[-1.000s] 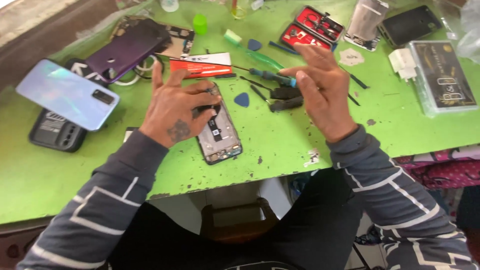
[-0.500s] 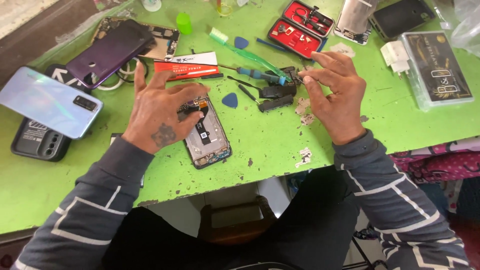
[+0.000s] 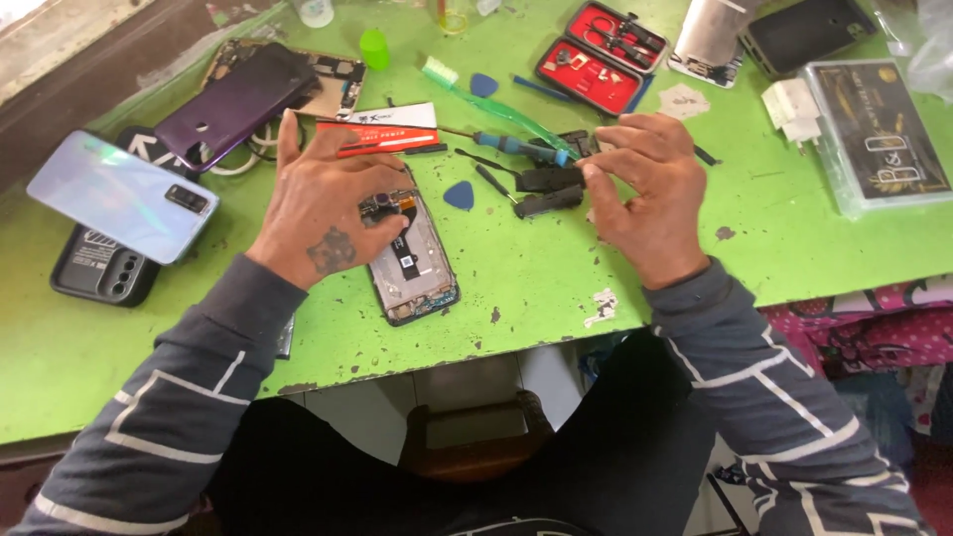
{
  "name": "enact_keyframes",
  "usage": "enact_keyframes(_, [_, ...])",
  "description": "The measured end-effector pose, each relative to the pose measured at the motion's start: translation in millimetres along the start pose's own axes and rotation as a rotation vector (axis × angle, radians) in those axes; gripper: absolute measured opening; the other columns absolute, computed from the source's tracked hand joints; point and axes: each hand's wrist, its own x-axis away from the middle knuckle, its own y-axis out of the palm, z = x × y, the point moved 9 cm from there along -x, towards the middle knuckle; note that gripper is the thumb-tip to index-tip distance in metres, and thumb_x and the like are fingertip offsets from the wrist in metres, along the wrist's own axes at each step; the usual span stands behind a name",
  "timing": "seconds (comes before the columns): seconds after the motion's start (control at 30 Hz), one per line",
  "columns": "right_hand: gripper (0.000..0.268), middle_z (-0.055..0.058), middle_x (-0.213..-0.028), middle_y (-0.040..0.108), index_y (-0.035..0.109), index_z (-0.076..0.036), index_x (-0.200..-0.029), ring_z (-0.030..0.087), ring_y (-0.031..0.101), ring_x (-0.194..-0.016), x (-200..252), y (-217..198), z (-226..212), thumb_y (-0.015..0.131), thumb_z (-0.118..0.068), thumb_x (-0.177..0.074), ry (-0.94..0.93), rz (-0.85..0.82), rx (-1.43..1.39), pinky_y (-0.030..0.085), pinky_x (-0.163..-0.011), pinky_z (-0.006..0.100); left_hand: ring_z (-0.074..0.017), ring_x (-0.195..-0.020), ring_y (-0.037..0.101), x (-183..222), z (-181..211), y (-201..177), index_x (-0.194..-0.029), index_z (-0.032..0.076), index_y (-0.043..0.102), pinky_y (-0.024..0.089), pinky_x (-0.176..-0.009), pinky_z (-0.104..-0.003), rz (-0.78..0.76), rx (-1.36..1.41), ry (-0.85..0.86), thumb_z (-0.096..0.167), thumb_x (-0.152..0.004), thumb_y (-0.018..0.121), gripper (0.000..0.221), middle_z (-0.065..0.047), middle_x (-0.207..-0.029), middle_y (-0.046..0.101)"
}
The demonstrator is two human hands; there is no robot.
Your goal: The person uses tweezers to handle a small ribbon cable and connects it to a smartphone motherboard. They then use their fingers to press and secure the cable onto the board while working at a green workbench.
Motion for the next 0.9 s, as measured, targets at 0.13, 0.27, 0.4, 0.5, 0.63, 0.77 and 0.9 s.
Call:
enact_keyframes(0.13, [0.023, 0.016, -0.098, 0.077, 0.074, -0.005, -0.082, 0.031, 0.069, -0.105, -5.5, 9.5, -15.2, 0.069, -0.014, -0.102, -0.069, -0.011, 0.026, 0.048, -0.107, 0.051, -0.0312, -0.134, 0.054, -6.0, 8.8, -7.1, -0.106, 0.026, 0.081, 0.006, -0.117, -0.08, 0.024, 0.038, 0.012, 0.04, -0.084, 0.074, 0.026, 0.006, -0.122, 0.076])
enact_keyframes(0.27, [0.009, 0.011, -0.103, 0.079, 0.08, -0.009, -0.092, 0.025, 0.069, -0.101, -18.0, 35.8, -57.0, 0.073, -0.012, -0.098, -0.127, -0.158, 0.01, 0.044, -0.107, 0.05, -0.0296, -0.131, 0.056, -7.8, 9.7, -5.2, -0.104, 0.027, 0.082, 0.008, -0.118, -0.077, 0.031, 0.034, 0.02, 0.038, -0.085, 0.071, 0.024, 0.007, -0.118, 0.077])
enact_keyframes(0.4, [0.016, 0.006, -0.101, 0.081, 0.083, -0.013, -0.107, 0.022, 0.067, -0.092, -23.9, 81.9, -84.0, 0.076, -0.015, -0.093, -0.119, -0.34, 0.025, 0.049, -0.094, 0.047, -0.0293, -0.128, 0.059, -4.1, 12.0, -12.5, -0.109, 0.022, 0.08, 0.011, -0.118, -0.075, 0.119, 0.033, 0.023, 0.035, -0.089, 0.077, 0.024, 0.007, -0.117, 0.077])
enact_keyframes(0.5, [0.027, 0.006, -0.084, 0.077, 0.083, -0.006, -0.108, 0.029, 0.062, -0.073, -28.8, 112.5, -94.1, 0.067, -0.011, -0.087, -0.102, -0.444, 0.004, 0.051, -0.061, 0.048, -0.0348, -0.125, 0.061, 2.4, 8.9, -10.9, -0.109, 0.021, 0.08, 0.01, -0.118, -0.075, 0.154, 0.052, -0.003, 0.03, -0.091, 0.072, 0.022, 0.003, -0.115, 0.078])
enact_keyframes(0.63, [0.028, 0.006, -0.082, 0.076, 0.079, -0.017, -0.109, 0.031, 0.073, -0.082, -22.6, 126.8, -81.8, 0.077, -0.017, -0.081, -0.005, -0.345, -0.147, 0.06, -0.07, 0.044, -0.0281, -0.118, 0.062, 10.8, -2.1, -7.9, -0.104, 0.025, 0.08, 0.019, -0.12, -0.068, 0.279, -0.017, -0.061, 0.025, -0.085, 0.081, 0.019, 0.004, -0.111, 0.078])
enact_keyframes(0.77, [0.035, 0.005, -0.077, 0.075, 0.079, -0.022, -0.114, 0.03, 0.074, -0.074, -26.2, 141.8, -74.6, 0.071, -0.01, -0.082, 0.15, -0.396, -0.23, 0.061, -0.066, 0.041, -0.0233, -0.112, 0.061, 19.5, -12.8, -8.8, -0.102, 0.028, 0.078, 0.019, -0.121, -0.061, 0.377, 0.061, -0.051, 0.026, -0.083, 0.081, 0.019, 0.007, -0.109, 0.077])
enact_keyframes(0.9, [0.045, 0.006, -0.081, 0.075, 0.074, -0.022, -0.126, 0.032, 0.075, -0.082, -19.6, 146.4, -66.9, 0.067, -0.007, -0.084, 0.154, -0.429, -0.215, 0.061, -0.073, 0.045, -0.0236, -0.109, 0.063, 18.4, -9.0, -8.8, -0.099, 0.027, 0.081, 0.02, -0.119, -0.065, 0.348, 0.08, -0.072, 0.024, -0.084, 0.081, 0.015, 0.004, -0.102, 0.078])
